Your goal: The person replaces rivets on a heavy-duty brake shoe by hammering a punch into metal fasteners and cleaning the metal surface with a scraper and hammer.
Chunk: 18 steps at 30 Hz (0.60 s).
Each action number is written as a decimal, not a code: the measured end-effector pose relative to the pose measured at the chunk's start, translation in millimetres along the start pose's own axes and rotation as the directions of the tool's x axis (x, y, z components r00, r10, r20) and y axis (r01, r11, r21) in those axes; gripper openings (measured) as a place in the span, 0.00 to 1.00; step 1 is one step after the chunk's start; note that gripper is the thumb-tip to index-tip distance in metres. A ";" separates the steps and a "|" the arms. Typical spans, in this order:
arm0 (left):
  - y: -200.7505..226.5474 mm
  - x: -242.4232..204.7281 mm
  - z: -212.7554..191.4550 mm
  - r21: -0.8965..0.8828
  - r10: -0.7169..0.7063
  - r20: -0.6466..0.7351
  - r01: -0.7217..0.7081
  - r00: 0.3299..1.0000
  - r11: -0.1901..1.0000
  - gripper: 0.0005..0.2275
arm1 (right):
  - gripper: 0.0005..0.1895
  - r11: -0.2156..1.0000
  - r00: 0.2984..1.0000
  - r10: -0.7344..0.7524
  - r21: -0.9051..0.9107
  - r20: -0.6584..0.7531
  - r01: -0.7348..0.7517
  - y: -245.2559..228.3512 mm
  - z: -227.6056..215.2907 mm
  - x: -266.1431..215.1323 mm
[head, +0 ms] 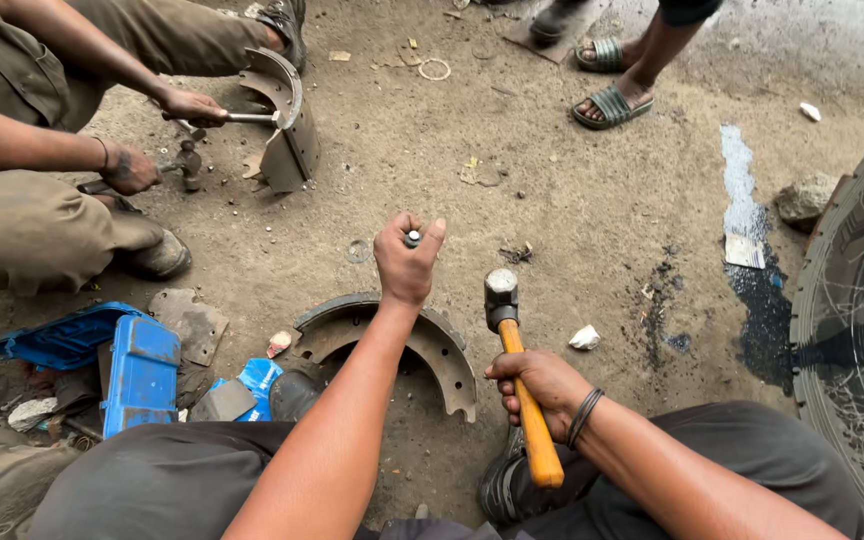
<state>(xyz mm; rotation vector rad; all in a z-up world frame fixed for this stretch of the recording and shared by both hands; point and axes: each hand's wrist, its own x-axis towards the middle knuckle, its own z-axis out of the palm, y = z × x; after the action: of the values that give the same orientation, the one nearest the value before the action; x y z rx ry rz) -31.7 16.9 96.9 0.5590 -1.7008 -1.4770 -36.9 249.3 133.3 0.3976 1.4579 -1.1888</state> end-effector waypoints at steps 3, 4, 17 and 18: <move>-9.2 0.7 3.5 -0.133 -0.054 0.063 0.062 0.997 0.989 0.18 | 0.06 1.000 1.000 0.002 0.019 0.001 -0.002 1.5 -5.2 3.6; -11.3 1.5 4.4 -0.183 -0.079 0.089 0.094 0.993 0.979 0.17 | 0.06 1.000 1.000 0.003 0.028 0.007 -0.004 1.6 -6.8 3.9; -18.0 9.8 20.6 0.074 0.035 0.381 -0.069 0.924 0.995 0.10 | 0.07 1.000 1.000 0.009 0.027 -0.006 -0.008 7.5 -9.9 7.1; -18.0 14.4 21.2 0.140 -0.025 0.460 -0.045 0.887 0.989 0.10 | 0.07 0.999 1.000 0.012 0.031 0.000 -0.012 6.9 -10.9 7.5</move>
<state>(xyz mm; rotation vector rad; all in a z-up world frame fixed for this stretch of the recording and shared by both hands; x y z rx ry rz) -59.9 14.8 83.7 0.2813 -2.1914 -1.5703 -39.5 258.4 121.8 0.4278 1.4368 -1.2030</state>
